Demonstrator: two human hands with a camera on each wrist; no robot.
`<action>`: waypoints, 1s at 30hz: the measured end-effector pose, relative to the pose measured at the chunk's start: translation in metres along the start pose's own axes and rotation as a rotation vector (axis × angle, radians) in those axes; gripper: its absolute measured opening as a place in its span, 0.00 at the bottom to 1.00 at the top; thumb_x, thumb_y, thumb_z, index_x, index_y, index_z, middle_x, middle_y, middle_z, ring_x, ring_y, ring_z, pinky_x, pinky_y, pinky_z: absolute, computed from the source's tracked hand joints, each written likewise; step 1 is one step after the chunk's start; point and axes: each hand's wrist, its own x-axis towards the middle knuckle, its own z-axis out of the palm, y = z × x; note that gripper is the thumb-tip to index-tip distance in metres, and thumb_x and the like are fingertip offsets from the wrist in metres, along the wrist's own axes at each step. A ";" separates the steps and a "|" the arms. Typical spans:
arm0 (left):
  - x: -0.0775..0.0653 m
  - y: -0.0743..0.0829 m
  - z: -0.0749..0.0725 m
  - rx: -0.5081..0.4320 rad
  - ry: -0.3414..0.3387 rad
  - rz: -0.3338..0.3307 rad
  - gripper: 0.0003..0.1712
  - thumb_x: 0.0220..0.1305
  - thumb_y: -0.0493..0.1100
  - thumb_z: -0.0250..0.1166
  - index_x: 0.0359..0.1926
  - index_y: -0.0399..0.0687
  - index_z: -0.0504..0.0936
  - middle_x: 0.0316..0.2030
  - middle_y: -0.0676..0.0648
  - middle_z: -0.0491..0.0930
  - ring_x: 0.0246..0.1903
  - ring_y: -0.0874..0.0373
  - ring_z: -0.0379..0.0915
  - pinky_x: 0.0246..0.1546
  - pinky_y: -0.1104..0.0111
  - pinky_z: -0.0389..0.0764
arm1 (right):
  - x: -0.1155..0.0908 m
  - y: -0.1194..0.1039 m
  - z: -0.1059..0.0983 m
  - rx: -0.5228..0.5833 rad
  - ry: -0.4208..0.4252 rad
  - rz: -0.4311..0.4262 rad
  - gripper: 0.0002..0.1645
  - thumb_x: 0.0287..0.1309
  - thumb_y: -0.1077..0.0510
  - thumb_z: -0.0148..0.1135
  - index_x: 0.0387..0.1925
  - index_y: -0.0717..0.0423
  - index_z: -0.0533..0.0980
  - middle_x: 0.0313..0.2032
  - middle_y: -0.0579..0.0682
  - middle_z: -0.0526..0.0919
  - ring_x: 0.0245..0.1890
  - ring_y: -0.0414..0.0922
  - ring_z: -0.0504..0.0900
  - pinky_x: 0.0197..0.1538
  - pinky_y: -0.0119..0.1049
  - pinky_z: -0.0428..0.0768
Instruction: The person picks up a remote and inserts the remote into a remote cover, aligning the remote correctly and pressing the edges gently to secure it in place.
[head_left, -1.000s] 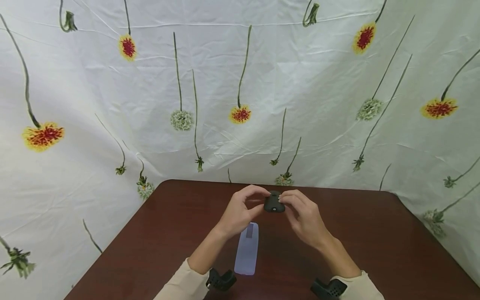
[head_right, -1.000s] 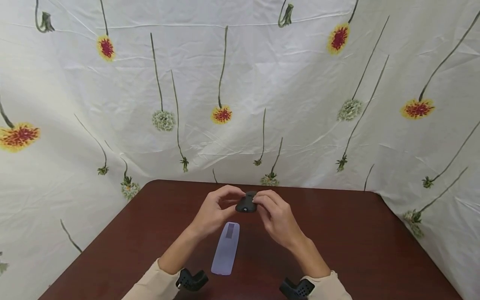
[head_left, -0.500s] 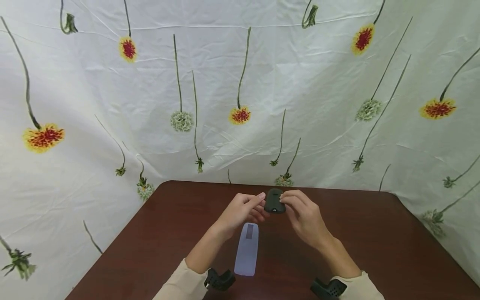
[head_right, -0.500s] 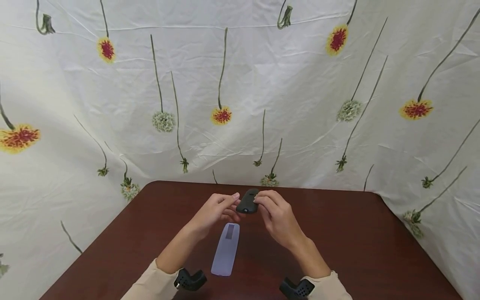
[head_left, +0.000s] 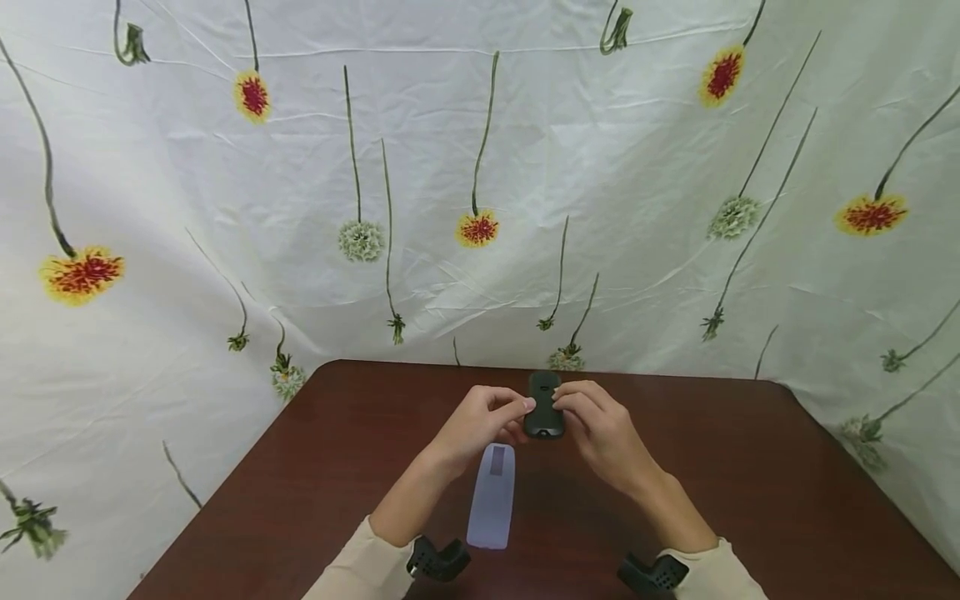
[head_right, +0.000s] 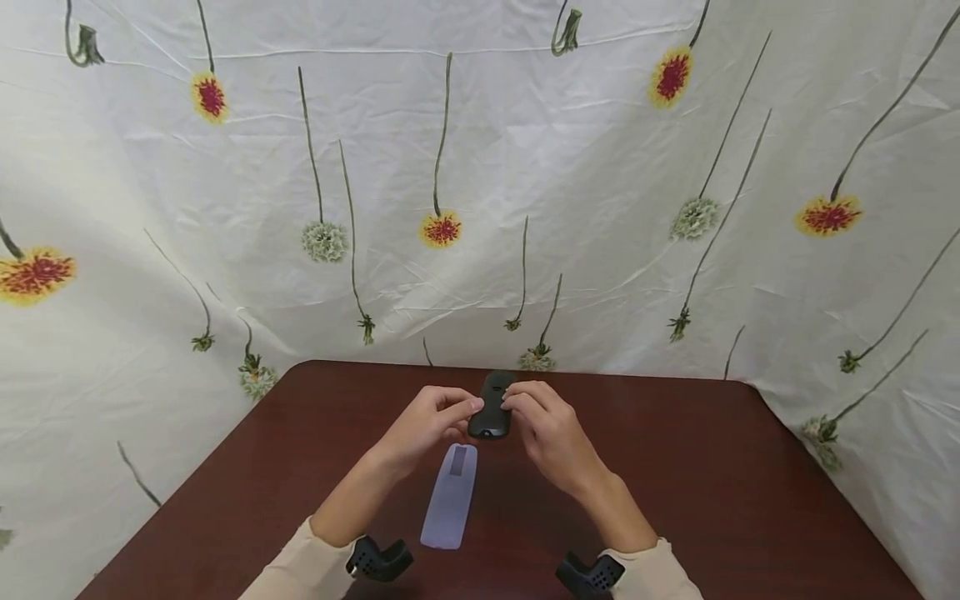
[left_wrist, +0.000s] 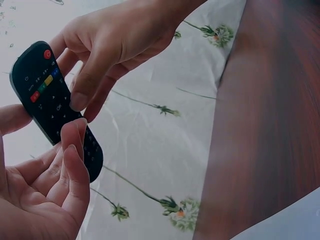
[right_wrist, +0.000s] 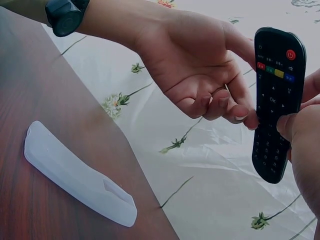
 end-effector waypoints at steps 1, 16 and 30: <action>0.000 0.000 0.000 -0.004 -0.001 0.000 0.18 0.75 0.45 0.63 0.46 0.29 0.86 0.32 0.45 0.86 0.27 0.53 0.82 0.36 0.57 0.86 | 0.000 0.000 0.000 -0.001 -0.003 0.001 0.17 0.81 0.54 0.50 0.41 0.62 0.79 0.46 0.56 0.82 0.48 0.53 0.82 0.58 0.32 0.77; -0.002 -0.001 0.000 -0.044 -0.001 -0.001 0.16 0.73 0.41 0.64 0.47 0.27 0.84 0.26 0.47 0.84 0.23 0.57 0.79 0.31 0.67 0.83 | -0.001 -0.001 -0.001 0.003 -0.016 0.022 0.15 0.56 0.78 0.69 0.41 0.60 0.80 0.47 0.55 0.83 0.48 0.52 0.83 0.57 0.33 0.78; -0.004 -0.002 0.002 -0.089 -0.012 0.019 0.17 0.69 0.36 0.67 0.51 0.25 0.79 0.27 0.45 0.85 0.22 0.58 0.78 0.29 0.67 0.83 | 0.000 0.002 -0.001 -0.024 0.035 0.004 0.06 0.71 0.63 0.65 0.43 0.61 0.85 0.48 0.55 0.84 0.49 0.54 0.83 0.59 0.33 0.77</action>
